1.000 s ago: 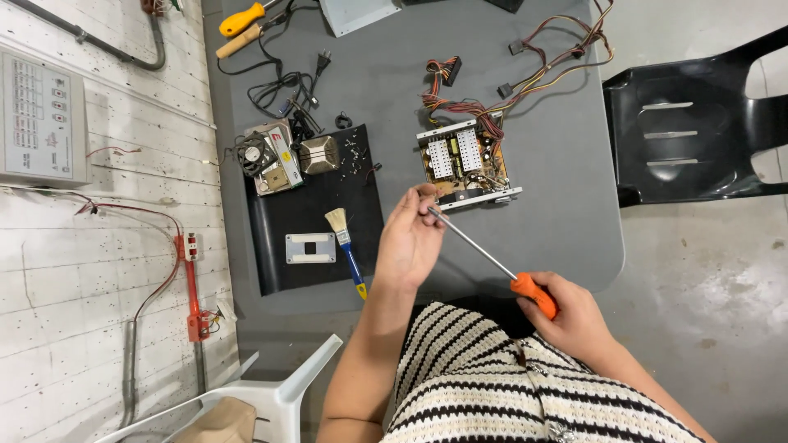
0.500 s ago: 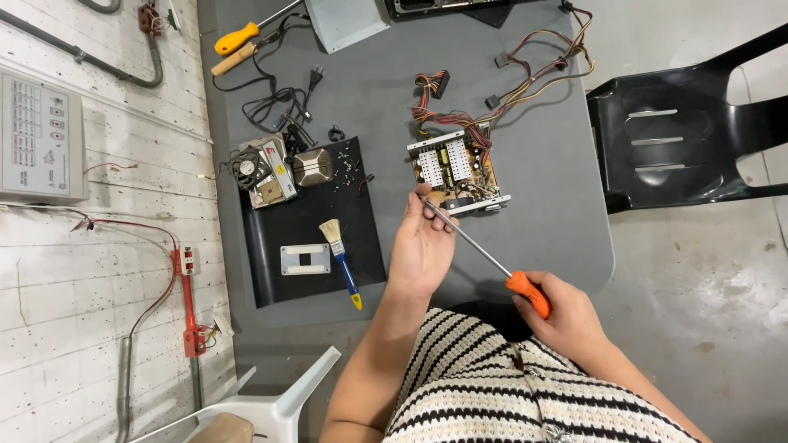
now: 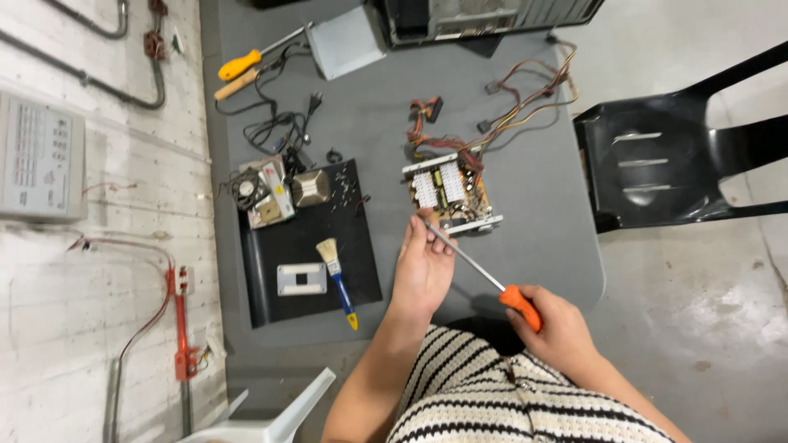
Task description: The person is disassembling and inspecting a computer power supply unit using a screwdriver on a repair bench.
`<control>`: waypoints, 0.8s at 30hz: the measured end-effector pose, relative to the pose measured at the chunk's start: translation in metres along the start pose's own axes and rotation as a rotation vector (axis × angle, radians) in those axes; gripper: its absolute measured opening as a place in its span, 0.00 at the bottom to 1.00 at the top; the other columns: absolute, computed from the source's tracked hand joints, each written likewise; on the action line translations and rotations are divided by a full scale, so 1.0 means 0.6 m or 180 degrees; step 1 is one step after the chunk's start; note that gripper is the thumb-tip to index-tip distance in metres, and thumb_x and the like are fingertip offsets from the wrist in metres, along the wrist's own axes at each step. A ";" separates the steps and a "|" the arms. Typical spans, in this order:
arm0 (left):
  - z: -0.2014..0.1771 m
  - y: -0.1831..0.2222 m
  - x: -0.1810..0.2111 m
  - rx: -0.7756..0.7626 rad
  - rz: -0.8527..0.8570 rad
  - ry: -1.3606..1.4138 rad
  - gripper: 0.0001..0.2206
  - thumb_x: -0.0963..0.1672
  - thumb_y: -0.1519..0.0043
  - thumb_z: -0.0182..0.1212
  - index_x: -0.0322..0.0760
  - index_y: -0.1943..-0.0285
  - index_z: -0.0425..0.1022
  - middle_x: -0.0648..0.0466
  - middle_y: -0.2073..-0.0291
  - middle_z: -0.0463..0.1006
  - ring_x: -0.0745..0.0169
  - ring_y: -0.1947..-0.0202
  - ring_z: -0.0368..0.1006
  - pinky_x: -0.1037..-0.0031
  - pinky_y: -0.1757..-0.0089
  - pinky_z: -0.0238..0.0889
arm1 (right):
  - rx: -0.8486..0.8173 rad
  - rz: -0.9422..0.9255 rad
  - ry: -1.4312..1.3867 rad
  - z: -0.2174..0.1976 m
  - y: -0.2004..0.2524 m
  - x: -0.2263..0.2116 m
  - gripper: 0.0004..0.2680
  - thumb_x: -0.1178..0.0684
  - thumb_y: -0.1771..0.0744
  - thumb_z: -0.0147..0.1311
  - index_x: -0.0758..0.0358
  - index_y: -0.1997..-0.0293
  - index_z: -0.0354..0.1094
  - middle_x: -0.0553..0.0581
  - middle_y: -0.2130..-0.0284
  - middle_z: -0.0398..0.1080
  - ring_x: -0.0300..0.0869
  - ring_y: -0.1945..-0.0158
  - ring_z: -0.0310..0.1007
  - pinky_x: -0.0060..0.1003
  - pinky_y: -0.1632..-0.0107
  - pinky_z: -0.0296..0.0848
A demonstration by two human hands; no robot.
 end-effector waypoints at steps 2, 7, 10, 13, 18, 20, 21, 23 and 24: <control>-0.006 -0.003 -0.006 0.0070 0.0065 -0.0107 0.10 0.48 0.28 0.50 0.41 0.46 0.73 0.64 0.76 0.63 0.74 0.77 0.59 0.78 0.67 0.55 | -0.0035 0.0083 -0.0022 0.001 -0.002 0.001 0.13 0.44 0.36 0.56 0.51 0.48 0.70 0.50 0.61 0.80 0.50 0.61 0.80 0.43 0.57 0.75; -0.010 -0.006 -0.022 0.0421 0.0221 -0.0395 0.11 0.48 0.30 0.53 0.38 0.47 0.73 0.64 0.78 0.61 0.75 0.78 0.57 0.79 0.68 0.54 | -0.0217 0.0366 -0.0246 0.002 0.002 -0.002 0.12 0.45 0.35 0.56 0.50 0.48 0.70 0.47 0.62 0.80 0.47 0.63 0.80 0.40 0.58 0.73; -0.003 -0.013 -0.031 0.0385 0.0373 -0.0629 0.10 0.46 0.28 0.51 0.37 0.47 0.74 0.65 0.79 0.59 0.76 0.77 0.55 0.81 0.68 0.53 | -0.0163 0.0346 -0.0342 0.001 0.002 -0.006 0.12 0.46 0.35 0.56 0.51 0.48 0.70 0.47 0.64 0.80 0.45 0.65 0.79 0.38 0.61 0.73; 0.009 -0.024 -0.032 0.0281 0.0404 -0.0688 0.10 0.45 0.28 0.50 0.35 0.46 0.73 0.64 0.79 0.57 0.76 0.78 0.55 0.80 0.68 0.53 | -0.0195 0.0475 -0.0427 -0.004 0.000 -0.013 0.12 0.46 0.35 0.56 0.51 0.47 0.70 0.47 0.66 0.79 0.43 0.67 0.78 0.36 0.61 0.73; 0.026 -0.039 -0.029 0.0214 0.0208 -0.0649 0.12 0.45 0.30 0.54 0.30 0.45 0.74 0.62 0.77 0.61 0.75 0.78 0.56 0.80 0.70 0.53 | -0.0099 0.0715 -0.0471 0.002 -0.001 0.000 0.12 0.46 0.35 0.56 0.50 0.47 0.70 0.45 0.64 0.79 0.43 0.66 0.76 0.35 0.58 0.71; 0.031 -0.044 -0.029 0.0253 0.0155 -0.0692 0.11 0.44 0.30 0.54 0.31 0.46 0.74 0.62 0.77 0.61 0.74 0.78 0.56 0.80 0.70 0.53 | -0.0040 0.0717 -0.0471 0.005 0.000 0.007 0.12 0.46 0.35 0.56 0.50 0.47 0.70 0.45 0.64 0.79 0.43 0.66 0.76 0.36 0.58 0.71; 0.033 -0.046 -0.028 0.0293 0.0109 -0.0732 0.10 0.43 0.30 0.53 0.32 0.47 0.75 0.61 0.76 0.62 0.73 0.77 0.55 0.79 0.70 0.52 | 0.0016 0.0711 -0.0469 0.006 0.000 0.011 0.12 0.45 0.35 0.56 0.51 0.47 0.70 0.45 0.64 0.79 0.43 0.66 0.76 0.36 0.58 0.71; 0.037 -0.051 -0.027 0.0215 0.0066 -0.0764 0.10 0.42 0.31 0.53 0.32 0.46 0.75 0.61 0.76 0.61 0.74 0.77 0.56 0.80 0.70 0.53 | 0.0049 0.0743 -0.0484 0.005 0.001 0.011 0.12 0.45 0.35 0.56 0.50 0.47 0.70 0.45 0.64 0.79 0.42 0.66 0.76 0.35 0.58 0.71; 0.039 -0.054 -0.026 0.0138 0.0024 -0.0792 0.11 0.42 0.32 0.54 0.32 0.45 0.75 0.62 0.76 0.61 0.74 0.78 0.57 0.80 0.70 0.53 | 0.0080 0.0774 -0.0495 0.005 0.001 0.012 0.13 0.45 0.35 0.56 0.50 0.47 0.70 0.44 0.64 0.79 0.42 0.66 0.76 0.35 0.57 0.71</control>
Point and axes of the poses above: each hand's wrist, its own y-axis away from the middle knuckle, its own z-axis out of the palm, x = y × z, the point moved 1 cm from there along -y, towards the middle knuckle
